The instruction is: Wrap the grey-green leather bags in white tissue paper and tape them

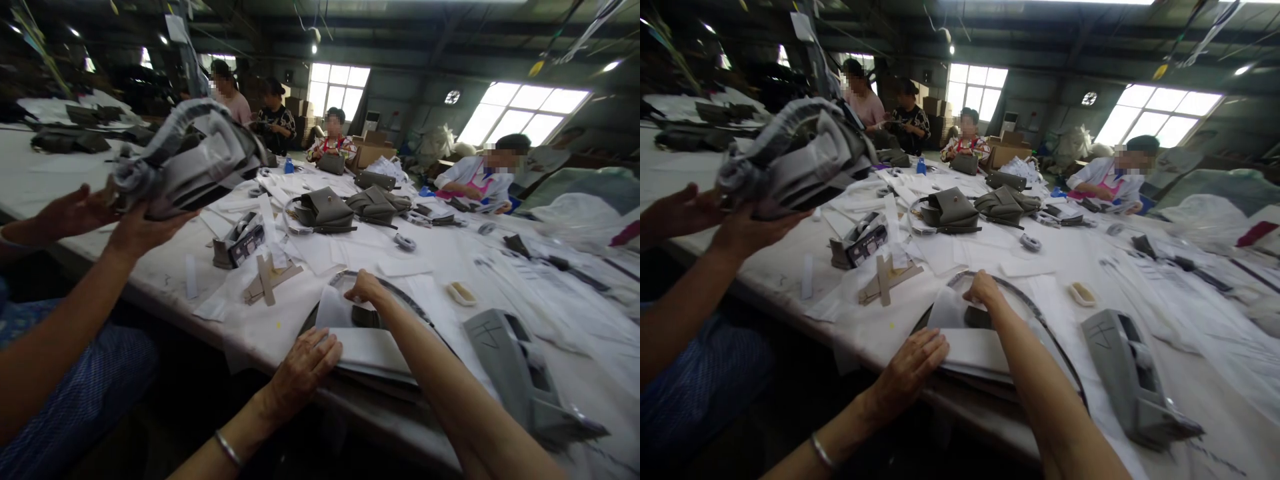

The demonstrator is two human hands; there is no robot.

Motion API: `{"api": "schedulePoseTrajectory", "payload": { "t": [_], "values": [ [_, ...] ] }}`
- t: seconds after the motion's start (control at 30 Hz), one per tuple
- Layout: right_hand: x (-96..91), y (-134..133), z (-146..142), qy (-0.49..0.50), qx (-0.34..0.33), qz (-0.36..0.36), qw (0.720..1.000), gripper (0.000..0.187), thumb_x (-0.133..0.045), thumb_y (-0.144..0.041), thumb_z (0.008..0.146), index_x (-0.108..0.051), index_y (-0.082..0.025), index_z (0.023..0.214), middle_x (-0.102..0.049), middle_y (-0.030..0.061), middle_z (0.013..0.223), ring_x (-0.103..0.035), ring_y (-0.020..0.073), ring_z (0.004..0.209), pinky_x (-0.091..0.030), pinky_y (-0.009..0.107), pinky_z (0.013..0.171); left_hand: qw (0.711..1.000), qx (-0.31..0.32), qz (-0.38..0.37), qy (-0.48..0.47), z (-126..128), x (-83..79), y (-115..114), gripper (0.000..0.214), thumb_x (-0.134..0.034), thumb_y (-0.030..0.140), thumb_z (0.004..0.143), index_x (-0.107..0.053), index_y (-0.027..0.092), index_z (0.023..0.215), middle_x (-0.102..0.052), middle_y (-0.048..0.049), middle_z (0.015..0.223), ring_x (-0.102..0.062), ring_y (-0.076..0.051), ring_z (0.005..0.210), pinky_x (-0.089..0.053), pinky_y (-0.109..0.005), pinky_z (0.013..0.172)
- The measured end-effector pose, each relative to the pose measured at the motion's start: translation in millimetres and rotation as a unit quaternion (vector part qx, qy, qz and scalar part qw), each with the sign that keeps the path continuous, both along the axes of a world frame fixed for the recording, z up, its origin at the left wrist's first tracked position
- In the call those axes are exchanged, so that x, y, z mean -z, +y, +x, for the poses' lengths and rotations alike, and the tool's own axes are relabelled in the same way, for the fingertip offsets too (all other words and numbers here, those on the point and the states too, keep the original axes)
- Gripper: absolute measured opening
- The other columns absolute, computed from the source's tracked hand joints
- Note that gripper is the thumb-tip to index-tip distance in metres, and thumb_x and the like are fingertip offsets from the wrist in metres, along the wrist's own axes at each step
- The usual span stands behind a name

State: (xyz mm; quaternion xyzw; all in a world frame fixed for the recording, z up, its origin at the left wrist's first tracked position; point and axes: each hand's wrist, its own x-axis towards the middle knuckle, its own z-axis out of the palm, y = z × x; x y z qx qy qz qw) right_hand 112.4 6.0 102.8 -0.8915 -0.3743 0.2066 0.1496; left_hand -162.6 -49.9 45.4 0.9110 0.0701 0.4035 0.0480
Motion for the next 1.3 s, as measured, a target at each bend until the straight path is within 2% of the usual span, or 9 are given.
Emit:
{"api": "schedulePoseTrajectory", "payload": {
  "t": [0.17,0.4,0.53,0.63,0.83,1.0,1.13,1.23,1.3],
  "values": [
    [8.3,-10.1,1.3,0.029,0.011,0.018,0.999,0.031,-0.074,-0.009,0.043,-0.048,-0.022,0.054,-0.048,-0.0058,0.038,-0.055,0.0174,0.045,-0.04,0.026,0.043,1.0,-0.001,-0.007,-0.005,1.3,1.0,-0.3,0.038,-0.034,0.01,0.099,-0.051,0.012,0.133,-0.063,-0.0121,0.123,-0.05,-0.025,0.129,-0.049,-0.047,0.107],
    [1.0,-19.5,-8.9,0.08,0.053,0.178,0.979,0.037,-0.069,-0.016,0.052,-0.051,-0.02,0.084,-0.055,-0.0071,0.055,-0.058,0.0159,0.052,-0.047,0.027,0.049,1.0,0.006,0.002,-0.024,1.4,0.4,0.5,0.037,-0.034,0.011,0.099,-0.051,0.011,0.132,-0.064,-0.0129,0.122,-0.053,-0.025,0.126,-0.05,-0.046,0.106],
    [-11.5,-17.2,-32.1,0.105,0.033,0.283,0.953,0.042,-0.066,-0.022,0.057,-0.047,-0.021,0.095,-0.059,-0.0052,0.07,-0.061,0.0148,0.062,-0.052,0.028,0.061,1.0,0.004,0.006,-0.022,1.7,-2.4,1.6,0.037,-0.033,0.011,0.099,-0.052,0.011,0.131,-0.065,-0.0132,0.122,-0.054,-0.024,0.125,-0.05,-0.045,0.105],
    [-19.9,-23.8,-50.0,0.116,0.011,0.316,0.941,0.043,-0.065,-0.027,0.06,-0.047,-0.021,0.099,-0.06,-0.0043,0.073,-0.06,0.0149,0.064,-0.05,0.029,0.065,1.0,0.013,-0.001,-0.016,1.2,-4.2,2.2,0.038,-0.033,0.011,0.099,-0.05,0.011,0.132,-0.064,-0.0132,0.123,-0.055,-0.024,0.124,-0.05,-0.044,0.105],
    [-35.4,-74.3,-75.9,0.058,-0.073,0.319,0.943,0.037,-0.062,-0.033,0.069,-0.052,-0.021,0.103,-0.06,-0.0038,0.069,-0.058,0.0162,0.064,-0.047,0.031,0.068,0.999,0.03,-0.037,0.012,-1.1,-5.9,1.6,0.038,-0.036,0.011,0.097,-0.049,0.012,0.133,-0.063,-0.0124,0.126,-0.054,-0.023,0.125,-0.049,-0.043,0.106],
    [-37.2,-114.7,-91.5,-0.011,-0.191,0.277,0.942,0.029,-0.051,-0.019,0.073,-0.057,-0.024,0.101,-0.063,-0.0025,0.074,-0.062,0.0169,0.072,-0.05,0.033,0.076,0.999,0.035,-0.039,0.004,-0.2,-4.4,1.2,0.036,-0.037,0.01,0.097,-0.051,0.012,0.13,-0.063,-0.0125,0.126,-0.055,-0.023,0.123,-0.049,-0.044,0.105],
    [-31.2,-125.5,-98.7,-0.027,-0.264,0.284,0.921,0.046,-0.043,-0.011,0.075,-0.055,-0.024,0.117,-0.066,-0.0008,0.08,-0.065,0.0159,0.076,-0.053,0.032,0.078,0.999,0.024,-0.021,-0.008,1.9,-3.0,0.8,0.032,-0.041,0.009,0.096,-0.053,0.011,0.126,-0.064,-0.0131,0.123,-0.058,-0.023,0.12,-0.051,-0.044,0.103],
    [-30.3,-125.0,-100.8,-0.05,-0.265,0.293,0.917,0.044,-0.046,-0.014,0.079,-0.056,-0.024,0.12,-0.069,0.0032,0.092,-0.066,0.0174,0.081,-0.055,0.034,0.08,1.0,0.017,-0.014,-0.006,2.8,-3.2,0.3,0.034,-0.042,0.012,0.097,-0.051,0.01,0.129,-0.065,-0.0147,0.12,-0.059,-0.023,0.119,-0.051,-0.045,0.103],
    [-32.6,-123.4,-101.8,-0.051,-0.254,0.291,0.921,0.042,-0.048,-0.016,0.078,-0.058,-0.024,0.118,-0.069,0.0018,0.086,-0.067,0.0177,0.077,-0.055,0.034,0.077,1.0,0.015,-0.012,-0.008,2.7,-3.7,0.1,0.034,-0.041,0.012,0.097,-0.051,0.01,0.13,-0.065,-0.0148,0.119,-0.059,-0.023,0.119,-0.051,-0.045,0.103]
  ]
}}
